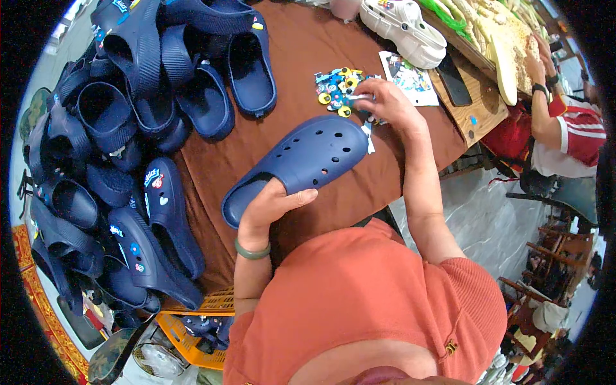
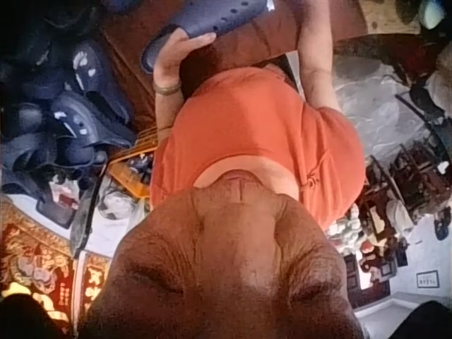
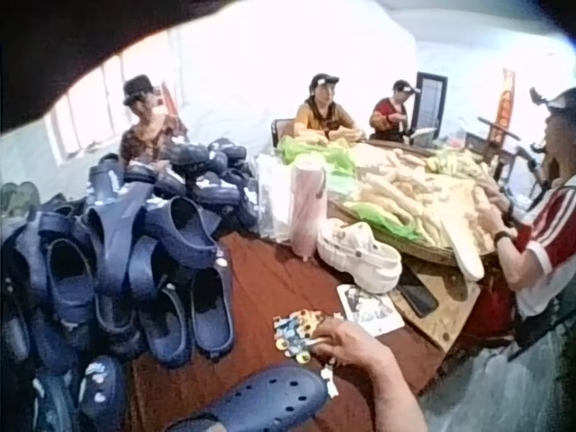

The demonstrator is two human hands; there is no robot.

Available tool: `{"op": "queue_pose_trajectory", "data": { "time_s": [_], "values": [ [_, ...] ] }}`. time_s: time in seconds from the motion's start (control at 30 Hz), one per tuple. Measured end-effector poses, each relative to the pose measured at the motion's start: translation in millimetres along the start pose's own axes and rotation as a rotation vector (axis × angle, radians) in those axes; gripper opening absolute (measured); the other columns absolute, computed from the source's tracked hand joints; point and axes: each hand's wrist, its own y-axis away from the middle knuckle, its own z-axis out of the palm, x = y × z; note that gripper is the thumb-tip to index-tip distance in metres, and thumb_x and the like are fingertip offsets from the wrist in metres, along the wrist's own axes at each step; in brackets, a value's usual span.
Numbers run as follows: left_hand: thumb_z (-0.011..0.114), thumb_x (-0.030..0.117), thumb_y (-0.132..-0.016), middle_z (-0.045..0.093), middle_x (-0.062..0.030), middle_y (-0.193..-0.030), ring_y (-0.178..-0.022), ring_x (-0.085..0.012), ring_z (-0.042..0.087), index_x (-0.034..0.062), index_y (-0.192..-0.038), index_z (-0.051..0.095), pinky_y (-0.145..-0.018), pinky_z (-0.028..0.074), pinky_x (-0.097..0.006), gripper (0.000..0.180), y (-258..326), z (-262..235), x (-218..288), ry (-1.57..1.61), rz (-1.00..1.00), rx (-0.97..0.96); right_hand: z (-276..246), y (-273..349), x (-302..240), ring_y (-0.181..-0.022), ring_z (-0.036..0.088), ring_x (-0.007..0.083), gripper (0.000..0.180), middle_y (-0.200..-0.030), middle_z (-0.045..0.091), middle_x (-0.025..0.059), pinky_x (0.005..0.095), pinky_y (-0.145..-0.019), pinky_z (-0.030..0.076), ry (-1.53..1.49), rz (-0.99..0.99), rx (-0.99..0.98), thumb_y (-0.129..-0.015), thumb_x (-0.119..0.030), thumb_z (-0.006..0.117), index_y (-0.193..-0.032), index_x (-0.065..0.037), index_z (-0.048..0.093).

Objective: Attaching decorative charms to the holes of rubber clogs.

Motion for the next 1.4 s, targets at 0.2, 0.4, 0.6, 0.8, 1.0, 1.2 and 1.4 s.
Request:
{"op": "queue_pose_trajectory", "data": {
  "time_s": [0.2, 0.4, 0.6, 0.8, 1.0, 1.2, 1.4],
  "values": [
    [0.067, 0.019, -0.084, 0.047, -0.0089, -0.134, -0.126, -0.0208, 0.041, -0.0025, -0.13, 0.046, -0.107, 0.027, -0.034, 0.055, 3.9, 1.0, -1.2, 0.086, -0.057, 0.012, 6.5, -4.4, 11.8, -0.082, 0.063, 0.0294, 0.029, -0.087, 0.066, 0.0169, 0.0372, -0.072, 0.049, -0.268, 0.279, 0.434, -0.09, -0.028, 0.058, -0.097, 0.0, 0.065],
    [0.068, 0.019, -0.083, 0.047, -0.0092, -0.133, -0.126, -0.0213, 0.041, -0.0033, -0.131, 0.045, -0.107, 0.027, -0.033, 0.058, 6.8, 2.8, -4.2, 0.121, -0.079, 0.057, -2.9, -5.9, -5.1, -0.081, 0.063, 0.0233, 0.03, -0.088, 0.067, 0.015, 0.0328, -0.073, 0.049, -0.285, 0.368, 0.408, -0.092, -0.029, 0.056, -0.098, -0.001, 0.065],
    [0.068, 0.022, -0.082, 0.047, -0.008, -0.132, -0.123, -0.0209, 0.042, -0.003, -0.13, 0.046, -0.106, 0.028, -0.033, 0.058, 2.8, 1.1, -3.4, 0.068, -0.057, 0.046, 11.8, -9.9, 22.2, -0.079, 0.059, 0.0101, 0.03, -0.086, 0.067, 0.0046, 0.0258, -0.069, 0.048, -0.601, 0.381, 0.431, -0.091, -0.022, 0.058, -0.112, -0.001, 0.062],
    [0.067, 0.023, -0.08, 0.05, -0.0086, -0.129, -0.122, -0.0213, 0.043, -0.0036, -0.128, 0.048, -0.106, 0.028, -0.033, 0.059, 1.8, 3.0, 2.4, 0.007, -0.032, 0.041, 3.8, -6.2, -12.9, -0.081, 0.059, 0.009, 0.031, -0.091, 0.066, 0.0038, 0.0233, -0.071, 0.049, -0.688, 0.373, 0.353, -0.087, -0.01, 0.062, -0.116, -0.001, 0.06],
    [0.068, 0.023, -0.082, 0.049, -0.0069, -0.127, -0.115, -0.0174, 0.045, -0.0018, -0.132, 0.044, -0.1, 0.034, -0.029, 0.061, 4.0, 4.1, 5.0, 0.029, -0.03, 0.073, -5.0, 6.8, -45.4, -0.087, 0.06, 0.0098, 0.023, -0.094, 0.066, 0.0024, 0.0238, -0.074, 0.048, -0.632, 0.074, 0.305, -0.084, -0.002, 0.061, -0.107, -0.001, 0.064],
    [0.067, 0.021, -0.082, 0.047, -0.0081, -0.133, -0.124, -0.0208, 0.04, -0.0032, -0.132, 0.044, -0.107, 0.027, -0.033, 0.06, 4.3, 6.3, 11.0, 0.094, -0.003, 0.052, 7.1, 40.4, -54.3, -0.098, 0.062, 0.0207, 0.026, -0.096, 0.066, 0.0073, 0.0299, -0.083, 0.05, -0.414, -0.177, 0.201, -0.075, 0.009, 0.064, -0.097, -0.003, 0.067],
    [0.065, 0.022, -0.085, 0.045, -0.0058, -0.13, -0.117, -0.0158, 0.042, -0.0028, -0.134, 0.041, -0.098, 0.034, -0.027, 0.06, 4.7, 4.7, 5.6, 0.037, 0.031, 0.042, 16.0, 51.2, -67.3, -0.104, 0.061, 0.0257, 0.027, -0.101, 0.066, 0.0098, 0.0357, -0.089, 0.049, -0.351, -0.173, 0.138, -0.073, 0.007, 0.066, -0.097, -0.004, 0.066]
  ]
}}
